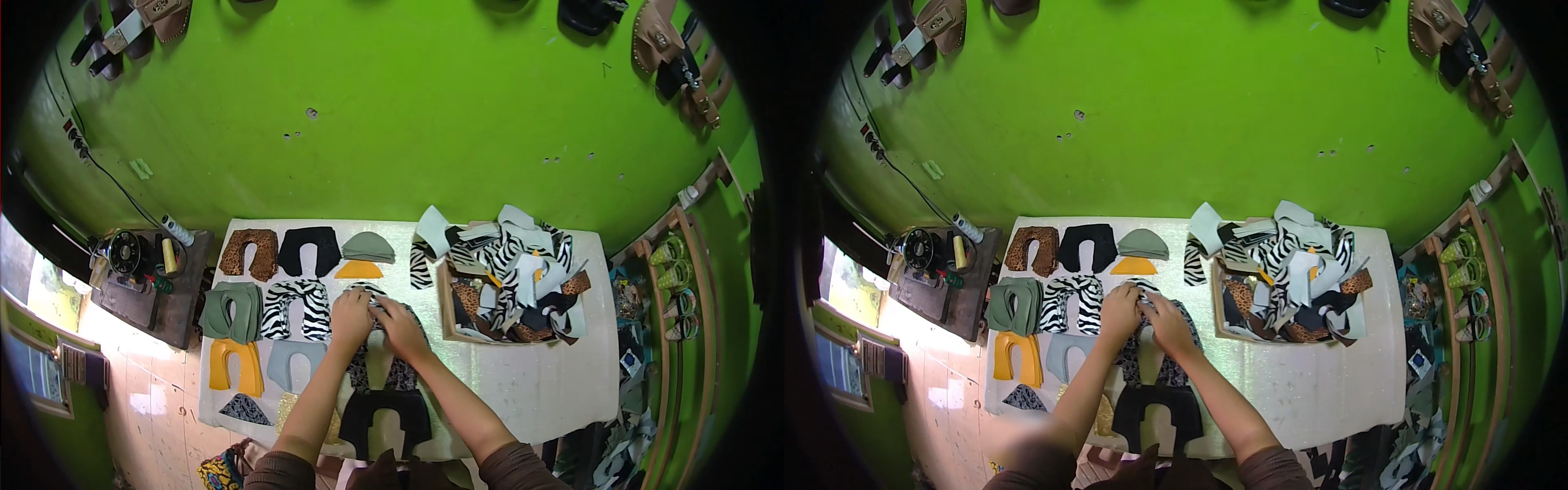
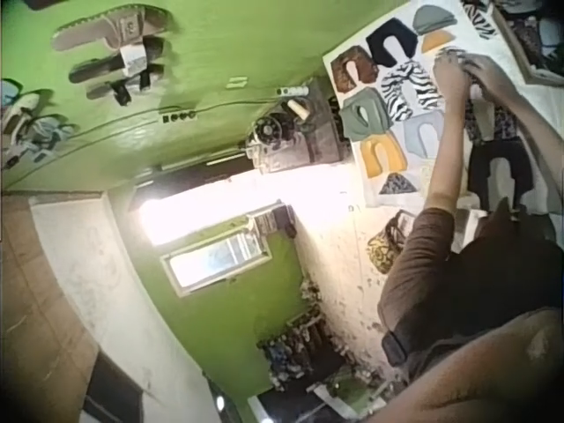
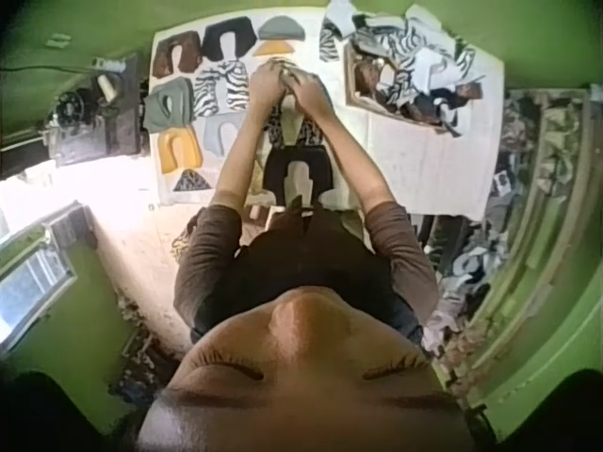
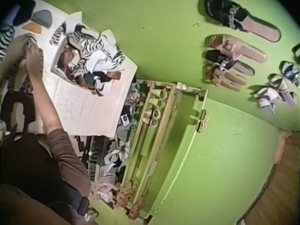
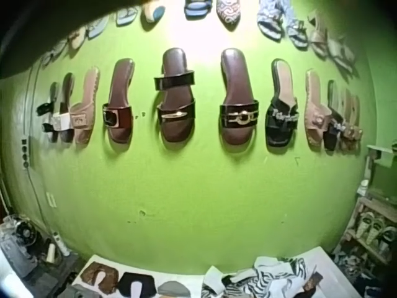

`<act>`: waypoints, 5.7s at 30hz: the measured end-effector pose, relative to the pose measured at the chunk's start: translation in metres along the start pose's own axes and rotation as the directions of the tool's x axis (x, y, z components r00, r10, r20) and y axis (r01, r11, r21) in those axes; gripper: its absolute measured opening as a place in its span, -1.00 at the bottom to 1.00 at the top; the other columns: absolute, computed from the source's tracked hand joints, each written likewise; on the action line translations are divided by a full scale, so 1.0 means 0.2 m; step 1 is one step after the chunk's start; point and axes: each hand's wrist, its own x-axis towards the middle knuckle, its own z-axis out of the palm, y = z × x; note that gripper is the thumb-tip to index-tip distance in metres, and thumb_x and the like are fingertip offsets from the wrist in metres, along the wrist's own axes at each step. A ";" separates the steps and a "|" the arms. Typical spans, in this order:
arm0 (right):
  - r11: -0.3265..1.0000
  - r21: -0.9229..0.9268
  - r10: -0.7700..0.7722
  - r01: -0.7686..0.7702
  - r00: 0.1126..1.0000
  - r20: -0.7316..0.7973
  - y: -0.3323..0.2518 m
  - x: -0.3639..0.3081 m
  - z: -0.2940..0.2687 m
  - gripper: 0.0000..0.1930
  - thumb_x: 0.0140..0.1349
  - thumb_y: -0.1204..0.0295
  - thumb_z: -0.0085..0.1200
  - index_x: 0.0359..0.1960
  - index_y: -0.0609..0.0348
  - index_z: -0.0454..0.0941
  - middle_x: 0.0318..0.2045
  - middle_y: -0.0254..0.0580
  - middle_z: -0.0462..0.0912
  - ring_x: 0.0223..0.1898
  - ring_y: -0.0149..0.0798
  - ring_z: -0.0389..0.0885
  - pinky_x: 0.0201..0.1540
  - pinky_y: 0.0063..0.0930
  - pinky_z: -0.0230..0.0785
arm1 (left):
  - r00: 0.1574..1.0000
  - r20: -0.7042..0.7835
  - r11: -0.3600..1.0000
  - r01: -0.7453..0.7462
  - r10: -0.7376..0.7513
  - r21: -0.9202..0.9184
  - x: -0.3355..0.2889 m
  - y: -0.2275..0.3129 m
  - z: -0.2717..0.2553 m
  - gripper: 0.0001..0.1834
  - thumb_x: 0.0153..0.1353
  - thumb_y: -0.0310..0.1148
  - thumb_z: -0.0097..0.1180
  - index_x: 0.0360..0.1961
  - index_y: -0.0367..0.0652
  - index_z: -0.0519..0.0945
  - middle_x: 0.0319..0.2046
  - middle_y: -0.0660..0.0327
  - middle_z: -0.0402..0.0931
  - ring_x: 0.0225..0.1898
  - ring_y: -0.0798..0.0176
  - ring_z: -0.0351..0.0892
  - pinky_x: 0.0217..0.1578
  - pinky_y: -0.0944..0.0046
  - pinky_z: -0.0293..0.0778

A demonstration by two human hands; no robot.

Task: Sorting and arranging various patterned fabric cutouts for shoe uppers on a workshop table.

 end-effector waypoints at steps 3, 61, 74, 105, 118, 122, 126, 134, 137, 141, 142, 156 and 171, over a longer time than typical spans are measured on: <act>0.990 0.120 0.081 -0.073 0.994 -0.069 -0.07 -0.13 -0.15 -0.52 -0.18 0.75 -0.19 -0.10 0.26 0.40 -0.05 0.01 0.37 0.01 0.01 0.32 0.04 -0.28 0.21 | 0.993 -0.120 0.998 -0.025 0.019 -0.051 -0.06 0.23 -0.02 -0.67 -0.10 -0.48 -0.03 -0.22 -0.11 0.50 -0.14 0.17 0.41 -0.03 0.10 0.33 0.07 -0.07 0.06; 0.935 -0.117 0.339 -0.334 0.941 0.018 0.57 -0.32 -0.86 -0.77 0.05 0.41 -0.06 -0.33 0.33 0.48 -0.34 0.05 0.50 -0.23 0.05 0.47 -0.19 -0.23 0.34 | 0.905 0.317 0.145 0.367 -0.283 -0.919 0.08 0.95 0.12 -0.81 0.27 -0.44 -0.22 -0.19 -0.32 0.38 -0.21 0.07 0.50 -0.22 0.33 0.53 -0.25 0.48 0.42; 0.780 -0.433 0.597 -0.452 0.746 0.296 0.60 -0.26 -0.68 -0.37 -0.11 0.18 0.19 -0.03 0.26 0.28 -0.02 0.07 0.29 0.01 0.02 0.33 -0.02 -0.22 0.30 | 0.858 0.345 0.075 0.400 -0.380 -0.913 0.03 0.85 0.08 -0.84 0.25 -0.38 -0.21 -0.37 -0.25 0.36 -0.18 0.04 0.49 -0.20 0.32 0.52 -0.19 0.43 0.42; 0.698 0.460 0.529 -0.549 0.828 0.185 0.53 -0.30 -0.81 -0.79 0.08 0.38 0.05 -0.32 0.26 0.47 -0.59 -0.23 0.51 -0.52 -0.38 0.47 -0.45 -0.53 0.29 | 0.839 0.310 0.046 0.367 -0.446 -0.929 0.06 0.84 0.06 -0.78 0.25 -0.39 -0.24 -0.21 -0.27 0.41 -0.23 0.14 0.53 -0.26 0.40 0.53 -0.26 0.49 0.41; 0.972 0.035 0.233 -0.232 0.972 -0.026 0.40 -0.24 -1.07 -0.77 0.05 0.41 -0.11 -0.26 0.25 0.40 -0.33 0.07 0.52 -0.26 0.10 0.47 -0.24 -0.15 0.31 | 0.882 0.426 0.104 0.452 -0.203 -0.886 0.07 0.93 0.07 -0.77 0.24 -0.39 -0.23 -0.18 -0.29 0.39 -0.23 0.09 0.52 -0.17 0.28 0.53 -0.19 0.41 0.40; 0.951 -0.045 0.306 -0.305 0.952 0.029 0.43 -0.25 -1.10 -0.75 0.04 0.40 -0.15 -0.25 0.24 0.40 -0.31 0.06 0.52 -0.27 0.10 0.47 -0.24 -0.14 0.31 | 0.870 0.484 0.097 0.492 -0.098 -0.865 0.06 0.98 0.04 -0.73 0.21 -0.37 -0.19 -0.13 -0.30 0.39 -0.21 0.11 0.51 -0.16 0.28 0.52 -0.15 0.39 0.40; 0.963 -0.070 0.264 -0.262 0.964 0.020 0.43 -0.26 -1.09 -0.75 0.02 0.42 -0.16 -0.26 0.25 0.39 -0.32 0.08 0.52 -0.27 0.10 0.48 -0.25 -0.14 0.31 | 0.877 0.480 0.175 0.476 -0.023 -0.862 0.05 1.02 0.06 -0.69 0.23 -0.32 -0.15 -0.09 -0.32 0.38 -0.20 0.17 0.48 -0.16 0.32 0.52 -0.05 0.37 0.38; 0.956 0.071 0.282 -0.286 0.958 0.055 0.38 -0.29 -1.13 -0.72 0.05 0.43 -0.10 -0.17 0.22 0.37 -0.35 0.11 0.49 -0.25 0.11 0.45 -0.20 -0.17 0.29 | 0.898 0.439 0.212 0.430 -0.005 -0.877 0.01 1.09 0.04 -0.67 0.27 -0.25 -0.16 -0.10 -0.29 0.38 -0.22 0.19 0.48 -0.21 0.36 0.53 -0.12 0.42 0.42; 0.981 -0.009 0.194 -0.194 0.981 0.015 0.38 -0.32 -1.13 -0.67 0.06 0.45 -0.11 -0.08 0.18 0.35 -0.23 0.08 0.46 -0.19 0.11 0.41 -0.11 -0.21 0.27 | 0.909 0.417 0.217 0.406 0.008 -0.888 0.00 1.09 0.04 -0.69 0.27 -0.27 -0.15 -0.09 -0.29 0.37 -0.22 0.19 0.48 -0.20 0.36 0.53 -0.14 0.44 0.43; 0.992 -0.109 0.065 -0.070 0.997 -0.048 0.42 -0.38 -1.12 -0.54 0.12 0.47 -0.15 0.12 0.12 0.22 -0.06 0.09 0.37 -0.09 0.09 0.37 0.00 -0.28 0.21 | 0.890 0.455 0.204 0.440 0.030 -0.874 -0.02 1.11 0.03 -0.68 0.27 -0.36 -0.18 -0.01 -0.30 0.31 -0.16 0.17 0.45 -0.19 0.35 0.51 -0.19 0.44 0.44; 0.992 -0.103 0.063 -0.068 0.997 -0.046 0.40 -0.38 -1.10 -0.54 0.12 0.47 -0.15 0.12 0.12 0.22 -0.06 0.09 0.37 -0.09 0.09 0.37 0.00 -0.28 0.21 | 0.894 0.447 0.197 0.431 0.044 -0.881 -0.03 1.10 0.04 -0.70 0.27 -0.33 -0.17 -0.04 -0.29 0.33 -0.18 0.17 0.46 -0.18 0.35 0.52 -0.17 0.44 0.43; 0.943 0.267 0.219 -0.198 0.974 -0.051 0.35 -0.38 -0.76 -0.64 0.22 0.43 -0.23 0.06 0.17 0.29 -0.20 0.05 0.47 -0.20 -0.06 0.48 -0.14 -0.35 0.28 | 0.878 0.465 0.167 0.479 -0.119 -0.862 -0.16 0.94 -0.04 -0.69 0.20 -0.46 -0.06 -0.03 -0.33 0.34 -0.23 0.12 0.50 -0.26 0.37 0.53 -0.26 0.49 0.45; 0.832 0.443 0.372 -0.334 0.928 0.000 0.04 -0.05 -0.43 -0.77 0.06 0.56 -0.02 -0.20 0.16 0.39 -0.59 -0.23 0.46 -0.53 -0.36 0.52 -0.47 -0.50 0.32 | 0.928 0.260 0.407 0.354 -0.268 -0.842 -0.15 0.17 -0.19 -0.73 0.15 -0.47 -0.02 -0.13 -0.38 0.40 -0.45 0.15 0.53 -0.42 0.38 0.54 -0.39 0.47 0.44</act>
